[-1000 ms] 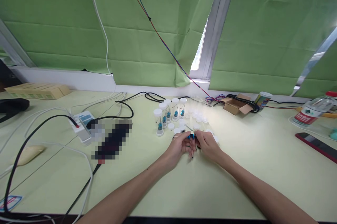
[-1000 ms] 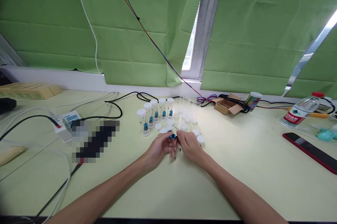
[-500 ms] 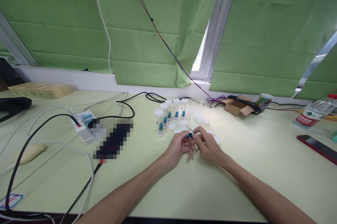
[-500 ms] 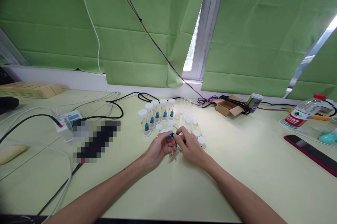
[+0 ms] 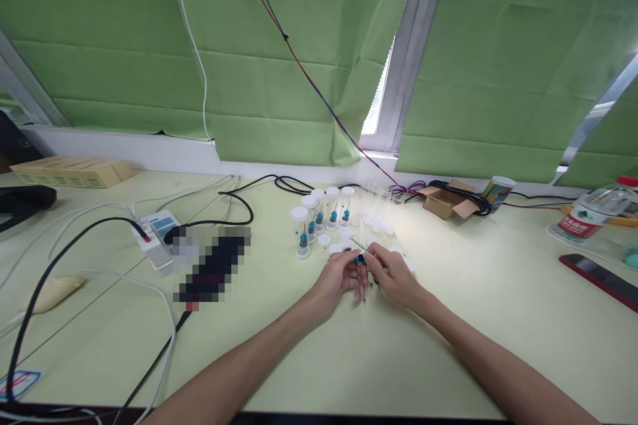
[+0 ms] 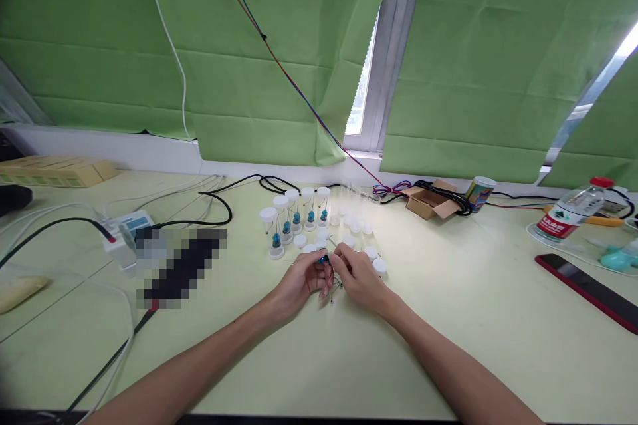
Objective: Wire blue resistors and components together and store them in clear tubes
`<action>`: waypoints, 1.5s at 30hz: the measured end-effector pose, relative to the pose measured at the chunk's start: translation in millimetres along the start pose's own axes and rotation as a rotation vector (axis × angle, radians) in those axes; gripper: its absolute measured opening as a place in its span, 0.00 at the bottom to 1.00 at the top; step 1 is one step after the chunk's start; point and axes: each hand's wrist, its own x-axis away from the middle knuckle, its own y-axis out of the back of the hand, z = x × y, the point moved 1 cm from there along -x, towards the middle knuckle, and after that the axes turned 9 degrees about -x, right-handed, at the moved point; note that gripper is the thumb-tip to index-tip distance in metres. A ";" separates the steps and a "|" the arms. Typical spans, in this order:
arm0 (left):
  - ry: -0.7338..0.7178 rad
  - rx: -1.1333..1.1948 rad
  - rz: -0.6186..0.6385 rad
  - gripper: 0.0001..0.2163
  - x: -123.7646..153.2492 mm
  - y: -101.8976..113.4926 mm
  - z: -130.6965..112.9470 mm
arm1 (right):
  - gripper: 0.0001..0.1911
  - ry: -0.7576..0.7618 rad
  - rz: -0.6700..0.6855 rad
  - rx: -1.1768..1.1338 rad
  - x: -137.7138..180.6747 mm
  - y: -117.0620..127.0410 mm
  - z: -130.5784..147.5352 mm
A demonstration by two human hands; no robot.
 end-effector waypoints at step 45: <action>-0.081 -0.187 -0.046 0.18 3.2 1.8 -2.9 | 0.21 0.003 -0.030 0.111 -1.9 0.2 -0.9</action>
